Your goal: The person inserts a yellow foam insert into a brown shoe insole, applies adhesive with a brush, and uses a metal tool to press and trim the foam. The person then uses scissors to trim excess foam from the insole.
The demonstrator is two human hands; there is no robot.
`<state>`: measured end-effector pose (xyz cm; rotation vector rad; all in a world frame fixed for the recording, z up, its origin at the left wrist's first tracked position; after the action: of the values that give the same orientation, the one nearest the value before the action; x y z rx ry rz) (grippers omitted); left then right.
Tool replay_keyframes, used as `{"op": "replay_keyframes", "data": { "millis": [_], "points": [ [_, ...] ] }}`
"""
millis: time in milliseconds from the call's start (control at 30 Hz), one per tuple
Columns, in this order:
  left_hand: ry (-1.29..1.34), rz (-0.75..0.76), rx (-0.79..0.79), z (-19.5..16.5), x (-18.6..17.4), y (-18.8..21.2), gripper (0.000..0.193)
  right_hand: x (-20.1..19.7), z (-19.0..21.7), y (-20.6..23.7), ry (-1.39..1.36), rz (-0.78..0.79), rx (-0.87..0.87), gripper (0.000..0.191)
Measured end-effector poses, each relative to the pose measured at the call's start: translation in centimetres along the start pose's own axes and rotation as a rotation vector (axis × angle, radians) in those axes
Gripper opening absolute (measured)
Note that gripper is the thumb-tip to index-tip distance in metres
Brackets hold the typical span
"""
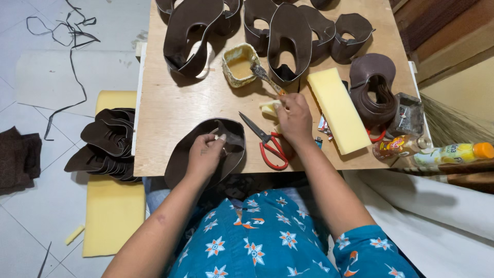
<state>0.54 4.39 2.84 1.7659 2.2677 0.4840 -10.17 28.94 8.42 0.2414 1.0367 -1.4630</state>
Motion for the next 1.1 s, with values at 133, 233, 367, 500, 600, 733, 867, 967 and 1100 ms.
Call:
{"op": "replay_keyframes", "data": {
  "millis": [133,233,367,500,600,733,867,967,1100],
  "points": [
    [-0.081,-0.008,0.094,0.6,0.2,-0.9,0.046,0.0,-1.8,0.7,-0.507,-0.074,0.416,0.027],
    [0.051,0.039,0.107,1.0,0.9,-1.5,0.041,-0.8,-2.9,1.1,-0.704,-0.131,0.549,0.032],
    [0.213,0.046,0.050,1.3,1.1,-1.7,0.035,-4.0,-3.8,1.5,-0.304,-0.221,0.537,0.032],
    [0.321,0.089,0.032,1.2,1.0,-1.7,0.031,-5.0,-1.9,2.5,0.255,-0.200,0.041,0.037],
    [0.375,0.120,0.017,1.0,0.8,-1.5,0.031,-2.9,-1.0,2.6,0.253,0.176,-0.098,0.026],
    [0.387,0.148,0.018,0.5,0.6,-1.2,0.033,-1.4,-0.1,1.8,0.342,0.317,-0.089,0.031],
    [0.414,0.162,0.025,0.0,0.4,-1.0,0.040,-2.0,1.9,0.5,0.287,0.211,-0.053,0.022],
    [0.402,0.159,0.066,-0.3,0.5,-1.0,0.044,-2.1,4.1,0.5,-0.113,0.310,0.184,0.023],
    [0.324,0.133,0.183,-0.6,0.9,-0.7,0.048,0.5,9.4,2.6,-0.410,0.435,0.137,0.029]
  ]
}}
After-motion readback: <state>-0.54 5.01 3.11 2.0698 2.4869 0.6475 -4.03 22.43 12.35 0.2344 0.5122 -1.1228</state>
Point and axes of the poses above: each hand's wrist, its own y-axis away from the middle knuckle, its own x-axis out of the palm, z = x × y, the point moved 3 cm from there along -y, towards the middle knuckle, and after that the axes turned 2 degrees about z, right-handed, at the moved point
